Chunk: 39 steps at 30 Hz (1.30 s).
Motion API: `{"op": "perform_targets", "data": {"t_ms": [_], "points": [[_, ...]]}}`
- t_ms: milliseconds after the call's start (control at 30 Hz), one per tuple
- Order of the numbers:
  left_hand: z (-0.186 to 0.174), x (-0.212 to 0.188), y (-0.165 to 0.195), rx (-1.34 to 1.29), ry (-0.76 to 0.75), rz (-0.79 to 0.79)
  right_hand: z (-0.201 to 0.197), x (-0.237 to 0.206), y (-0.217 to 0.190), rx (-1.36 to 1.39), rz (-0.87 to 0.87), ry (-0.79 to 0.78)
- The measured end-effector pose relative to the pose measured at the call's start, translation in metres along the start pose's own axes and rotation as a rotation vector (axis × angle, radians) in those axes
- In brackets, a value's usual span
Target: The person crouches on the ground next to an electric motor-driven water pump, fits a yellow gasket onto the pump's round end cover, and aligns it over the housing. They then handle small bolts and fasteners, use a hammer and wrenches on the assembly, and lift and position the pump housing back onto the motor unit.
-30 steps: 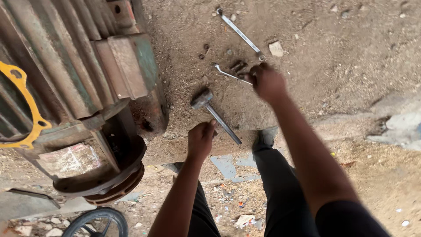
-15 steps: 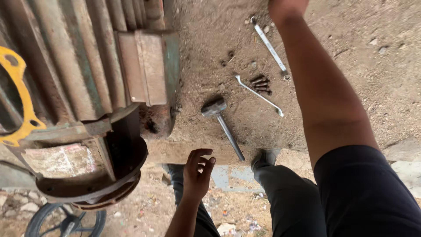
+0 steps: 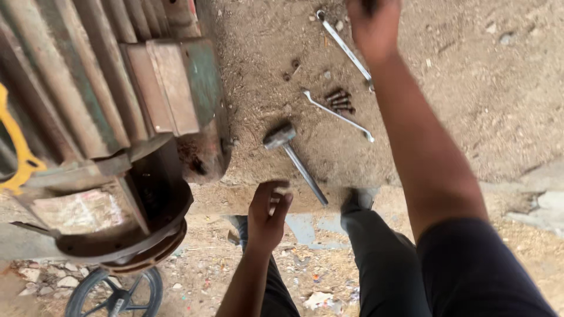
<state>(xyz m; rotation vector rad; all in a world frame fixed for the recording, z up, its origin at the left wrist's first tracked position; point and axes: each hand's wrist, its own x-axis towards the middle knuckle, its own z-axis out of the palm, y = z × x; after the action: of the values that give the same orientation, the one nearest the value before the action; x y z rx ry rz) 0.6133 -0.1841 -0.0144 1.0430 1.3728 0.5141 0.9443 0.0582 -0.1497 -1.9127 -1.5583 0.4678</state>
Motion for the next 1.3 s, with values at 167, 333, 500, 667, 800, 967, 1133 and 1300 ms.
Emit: {"op": "perform_targets", "data": {"t_ms": [167, 333, 500, 667, 800, 967, 1133, 1300], "points": [[0.009, 0.041, 0.024, -0.303, -0.14, 0.309, -0.103, -0.148, -0.129, 1.031, 0.291, -0.258], [-0.01, 0.025, 0.076, -0.022, -0.337, 0.264, -0.169, -0.226, -0.244, 0.429, 0.11, -0.122], [-0.03, -0.008, 0.1, -0.102, -0.581, 0.258, -0.186, -0.257, -0.288, 0.352, 0.128, -0.003], [-0.038, -0.018, 0.074, -0.137, -0.613, 0.247, -0.162, -0.294, -0.282, 0.452, 0.19, 0.014], [-0.034, -0.025, 0.063, -0.118, -0.526, 0.343, -0.144, -0.31, -0.265, 0.496, 0.284, -0.029], [-0.03, -0.033, 0.077, 0.174, -0.375, 0.573, -0.128, -0.323, -0.255, 0.679, 0.675, -0.184], [-0.039, -0.028, 0.093, 0.524, -0.33, 0.853, -0.116, -0.327, -0.242, 1.009, 0.764, -0.266], [-0.035, -0.021, 0.091, 0.573, -0.291, 0.812, -0.112, -0.325, -0.242, 1.162, 0.845, -0.262]]}}
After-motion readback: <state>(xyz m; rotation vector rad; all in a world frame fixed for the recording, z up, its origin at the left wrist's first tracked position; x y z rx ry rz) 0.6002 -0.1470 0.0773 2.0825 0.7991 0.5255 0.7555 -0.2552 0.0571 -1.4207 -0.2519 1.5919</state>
